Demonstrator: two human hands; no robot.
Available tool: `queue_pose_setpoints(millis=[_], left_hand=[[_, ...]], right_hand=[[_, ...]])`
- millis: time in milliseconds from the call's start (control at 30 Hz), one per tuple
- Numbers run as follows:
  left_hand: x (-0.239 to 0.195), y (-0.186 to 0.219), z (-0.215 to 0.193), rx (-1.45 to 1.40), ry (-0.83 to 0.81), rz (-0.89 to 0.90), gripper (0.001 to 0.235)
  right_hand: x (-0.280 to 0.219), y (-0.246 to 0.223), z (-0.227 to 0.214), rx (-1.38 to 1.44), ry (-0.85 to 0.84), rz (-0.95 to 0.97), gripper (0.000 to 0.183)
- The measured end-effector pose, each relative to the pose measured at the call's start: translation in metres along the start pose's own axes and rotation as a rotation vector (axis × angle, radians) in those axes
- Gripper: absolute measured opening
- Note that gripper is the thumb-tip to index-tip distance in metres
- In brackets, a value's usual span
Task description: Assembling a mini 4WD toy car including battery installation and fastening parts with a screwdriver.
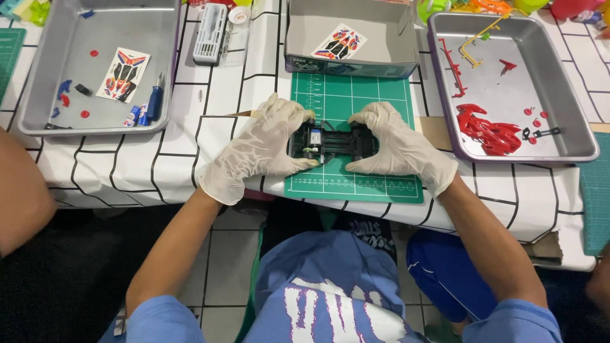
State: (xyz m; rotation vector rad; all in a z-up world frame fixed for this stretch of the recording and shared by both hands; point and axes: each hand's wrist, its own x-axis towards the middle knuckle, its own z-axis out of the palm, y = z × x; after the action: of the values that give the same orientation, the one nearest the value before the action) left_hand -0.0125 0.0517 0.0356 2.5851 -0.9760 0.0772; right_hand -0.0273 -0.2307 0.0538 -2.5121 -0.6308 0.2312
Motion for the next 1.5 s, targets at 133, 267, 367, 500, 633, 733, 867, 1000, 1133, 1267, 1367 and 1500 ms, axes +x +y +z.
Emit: queue_pose_setpoints(millis=[133, 267, 367, 500, 633, 733, 867, 1000, 1133, 1267, 1367, 1500], left_hand=[[0.001, -0.005, 0.008, 0.012, -0.023, 0.003, 0.091], [0.0, 0.0, -0.001, -0.032, 0.015, -0.013, 0.092], [-0.004, -0.001, 0.0, -0.049, 0.06, -0.068, 0.092], [-0.007, 0.022, 0.006, 0.191, 0.145, -0.301, 0.11], [-0.011, 0.071, 0.006, 0.39, 0.324, -0.289, 0.127], [-0.013, 0.113, 0.003, 0.174, 0.281, -0.22, 0.119], [-0.007, 0.15, -0.016, -0.491, -0.022, 0.027, 0.089], [0.005, 0.136, -0.014, -0.55, 0.04, 0.225, 0.071], [0.017, 0.081, 0.012, -0.017, 0.264, 0.286, 0.094], [0.024, 0.052, 0.036, 0.387, 0.258, 0.244, 0.115], [0.026, 0.056, 0.038, 0.512, 0.348, 0.153, 0.105], [0.021, 0.073, 0.038, 0.852, 0.362, -0.078, 0.112]], right_hand=[[0.004, 0.004, 0.003, -0.016, -0.01, -0.036, 0.084], [-0.001, -0.001, -0.003, -0.031, 0.016, -0.049, 0.088], [-0.014, -0.003, -0.015, 0.015, 0.055, -0.016, 0.106], [-0.056, -0.037, -0.07, 0.195, 0.289, 0.218, 0.076], [-0.094, -0.002, -0.114, -0.081, 0.492, 0.412, 0.04], [-0.109, 0.022, -0.132, 0.027, 0.46, 0.817, 0.049], [-0.106, 0.03, -0.134, -0.054, 0.134, 0.898, 0.077], [-0.102, 0.072, -0.124, -0.136, 0.127, 0.861, 0.079], [-0.103, 0.076, -0.122, -0.06, 0.183, 0.794, 0.075], [-0.101, 0.063, -0.125, 0.004, 0.212, 0.823, 0.083], [-0.104, 0.057, -0.135, -0.065, 0.141, 0.823, 0.087], [-0.095, 0.081, -0.149, -0.034, 0.419, 0.766, 0.041]])
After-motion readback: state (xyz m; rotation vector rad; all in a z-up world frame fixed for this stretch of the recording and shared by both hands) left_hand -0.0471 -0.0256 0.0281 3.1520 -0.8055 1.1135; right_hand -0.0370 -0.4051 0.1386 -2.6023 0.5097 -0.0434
